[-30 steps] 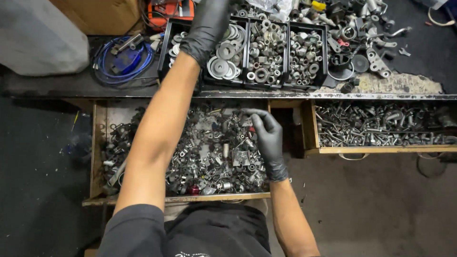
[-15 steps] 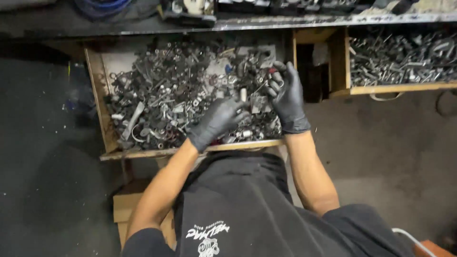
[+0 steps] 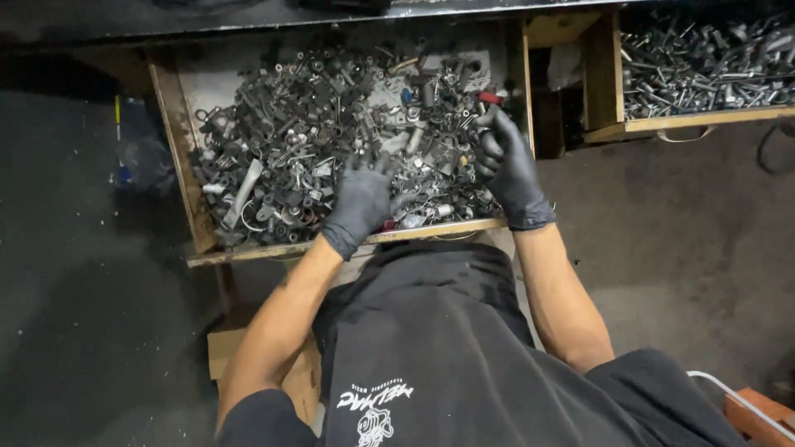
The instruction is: The person sorts through a drawer filled with various small mechanical parts, including springs, bolts, and metal pieces. They pick up and examine individual items, occasionally placing them back into the drawer or moving them aside.
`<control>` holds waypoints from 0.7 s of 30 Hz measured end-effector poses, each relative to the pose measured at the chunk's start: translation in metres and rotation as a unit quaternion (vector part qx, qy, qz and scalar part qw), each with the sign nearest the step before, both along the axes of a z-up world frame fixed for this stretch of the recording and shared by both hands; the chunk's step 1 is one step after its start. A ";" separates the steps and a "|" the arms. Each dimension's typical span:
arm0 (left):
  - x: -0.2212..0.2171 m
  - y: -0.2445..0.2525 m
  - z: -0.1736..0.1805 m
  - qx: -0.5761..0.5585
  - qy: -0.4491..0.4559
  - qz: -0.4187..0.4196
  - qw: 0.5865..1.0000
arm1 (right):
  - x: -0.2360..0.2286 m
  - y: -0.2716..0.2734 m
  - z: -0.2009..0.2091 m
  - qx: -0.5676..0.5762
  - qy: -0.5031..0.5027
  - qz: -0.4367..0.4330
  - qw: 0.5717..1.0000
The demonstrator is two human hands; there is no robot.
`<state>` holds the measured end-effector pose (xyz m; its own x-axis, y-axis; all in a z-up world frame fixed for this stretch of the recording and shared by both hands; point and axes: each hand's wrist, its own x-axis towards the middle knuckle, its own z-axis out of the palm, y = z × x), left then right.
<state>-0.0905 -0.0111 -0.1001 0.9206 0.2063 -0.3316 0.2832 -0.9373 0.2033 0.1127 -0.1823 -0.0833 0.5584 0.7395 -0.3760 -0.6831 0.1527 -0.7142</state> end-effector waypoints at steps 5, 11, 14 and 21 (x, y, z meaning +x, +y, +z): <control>0.008 0.015 -0.003 0.106 0.054 0.058 0.991 | 0.009 -0.014 -0.015 -0.007 -0.012 0.009 1.000; 0.081 0.015 -0.108 0.052 -0.131 0.065 0.988 | 0.006 -0.019 -0.023 0.023 0.006 0.011 1.000; 0.090 0.022 -0.137 0.031 -0.174 0.070 0.982 | 0.007 -0.024 -0.015 0.005 -0.007 -0.003 1.000; 0.063 0.039 -0.048 -0.004 -0.278 0.115 0.954 | 0.015 -0.044 -0.043 -0.010 0.000 -0.036 0.999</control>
